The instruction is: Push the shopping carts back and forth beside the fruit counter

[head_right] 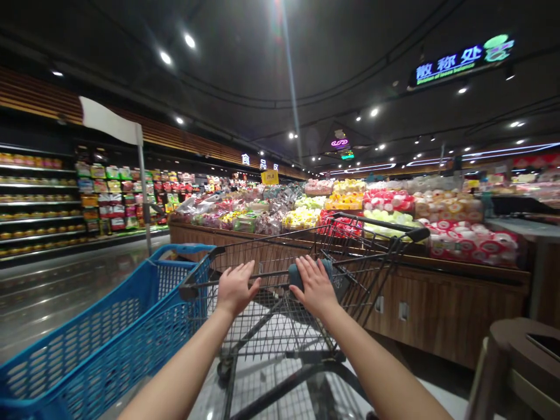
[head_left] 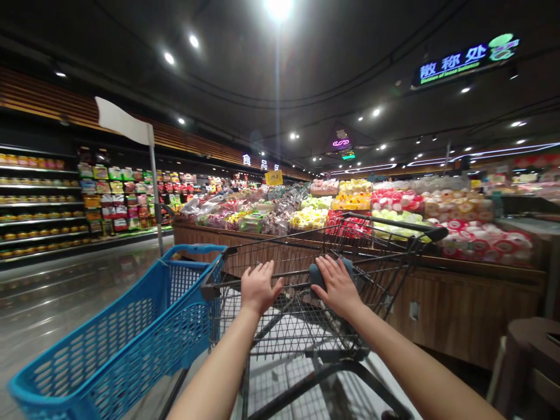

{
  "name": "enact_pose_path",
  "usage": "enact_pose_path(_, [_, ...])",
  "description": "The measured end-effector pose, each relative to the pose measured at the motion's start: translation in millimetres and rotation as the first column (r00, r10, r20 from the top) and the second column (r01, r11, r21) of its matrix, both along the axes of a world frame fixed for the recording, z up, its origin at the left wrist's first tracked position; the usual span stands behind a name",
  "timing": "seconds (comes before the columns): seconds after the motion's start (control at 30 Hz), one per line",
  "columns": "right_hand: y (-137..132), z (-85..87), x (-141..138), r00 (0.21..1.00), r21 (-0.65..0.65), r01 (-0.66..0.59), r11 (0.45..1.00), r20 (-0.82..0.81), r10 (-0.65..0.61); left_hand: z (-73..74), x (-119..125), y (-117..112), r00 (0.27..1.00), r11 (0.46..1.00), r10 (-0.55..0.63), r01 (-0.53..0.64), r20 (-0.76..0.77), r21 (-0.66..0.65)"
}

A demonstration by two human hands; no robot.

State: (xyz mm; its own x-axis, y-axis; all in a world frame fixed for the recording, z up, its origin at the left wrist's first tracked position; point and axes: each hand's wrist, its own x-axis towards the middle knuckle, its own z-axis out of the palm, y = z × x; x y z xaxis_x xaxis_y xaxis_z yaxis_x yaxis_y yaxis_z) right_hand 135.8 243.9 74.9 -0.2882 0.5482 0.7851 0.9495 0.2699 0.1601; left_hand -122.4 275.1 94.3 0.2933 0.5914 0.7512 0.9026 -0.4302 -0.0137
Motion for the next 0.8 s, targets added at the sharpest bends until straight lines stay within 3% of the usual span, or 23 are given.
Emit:
enact_pose_path(0.23, [-1.5,4.5,26.9,0.995,-0.004,-0.035,0.999,0.094,0.036,-0.1,-2.3,-0.7,1.000,1.000,0.000,0.000,-0.024,0.002])
enact_pose_path(0.53, [2.1,-0.1,83.3,0.997,0.066,0.078,0.995,0.024,-0.080,-0.1,-0.2,-3.2,1.000,1.000,-0.012,0.012,-0.017,0.004])
enact_pose_path(0.67, [4.2,-2.8,74.7,0.990,0.084,0.138,0.987,-0.033,-0.136,-0.4,2.6,-3.0,1.000,1.000,-0.004,0.004,-0.013,0.006])
enact_pose_path(0.8, [3.8,-4.3,44.3,0.986,0.075,0.158,0.985,-0.061,-0.154,-1.0,3.9,-1.5,1.000,1.000,0.006,-0.005,-0.017,0.012])
